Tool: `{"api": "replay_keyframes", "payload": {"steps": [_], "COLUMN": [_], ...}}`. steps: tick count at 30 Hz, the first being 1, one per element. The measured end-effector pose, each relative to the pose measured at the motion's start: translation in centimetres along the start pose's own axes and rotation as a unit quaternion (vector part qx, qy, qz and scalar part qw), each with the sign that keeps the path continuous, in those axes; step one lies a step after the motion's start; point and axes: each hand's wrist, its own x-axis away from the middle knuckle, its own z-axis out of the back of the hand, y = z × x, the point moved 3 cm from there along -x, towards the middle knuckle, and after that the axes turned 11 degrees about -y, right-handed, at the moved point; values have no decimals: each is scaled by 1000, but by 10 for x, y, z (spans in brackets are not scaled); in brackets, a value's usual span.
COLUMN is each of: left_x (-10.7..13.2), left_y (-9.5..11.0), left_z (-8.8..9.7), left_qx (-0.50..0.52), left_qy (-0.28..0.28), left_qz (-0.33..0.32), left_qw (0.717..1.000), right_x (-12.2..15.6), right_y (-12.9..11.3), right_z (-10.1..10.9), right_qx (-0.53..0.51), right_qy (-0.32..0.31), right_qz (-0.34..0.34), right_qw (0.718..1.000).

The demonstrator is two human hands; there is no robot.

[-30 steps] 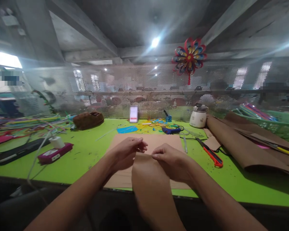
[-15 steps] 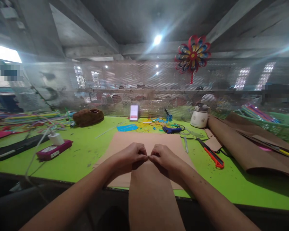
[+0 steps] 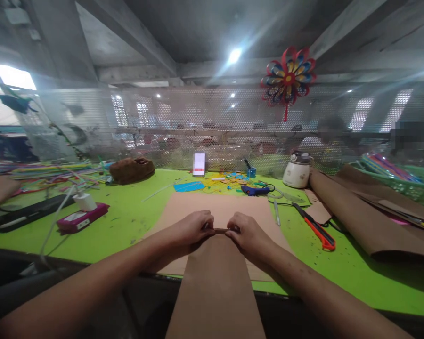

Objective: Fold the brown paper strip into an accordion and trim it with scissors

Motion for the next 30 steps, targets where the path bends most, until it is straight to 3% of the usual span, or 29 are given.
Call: {"api": "replay_keyframes", "payload": {"steps": [7,17,24,30], "left_x": [6,13,22,26], "left_y": [1,-2,-5,-3], "left_z": [-5,6,6,8], "left_qx": [-34,16,4,0], "left_qy": [40,-16,-8,-3], "left_qz": [-23,-90,-102,-91], "left_qw": [998,996,995,996], "right_x": [6,7,9,13], "right_y": [-1,-8,-9,-18], "right_z": [3,3,0,4], "right_qx": [4,119,191,186], "right_qy": [1,-26,-62,-85], "right_qz": [35,87,113,106], "right_qw": [999,989,973,973]}}
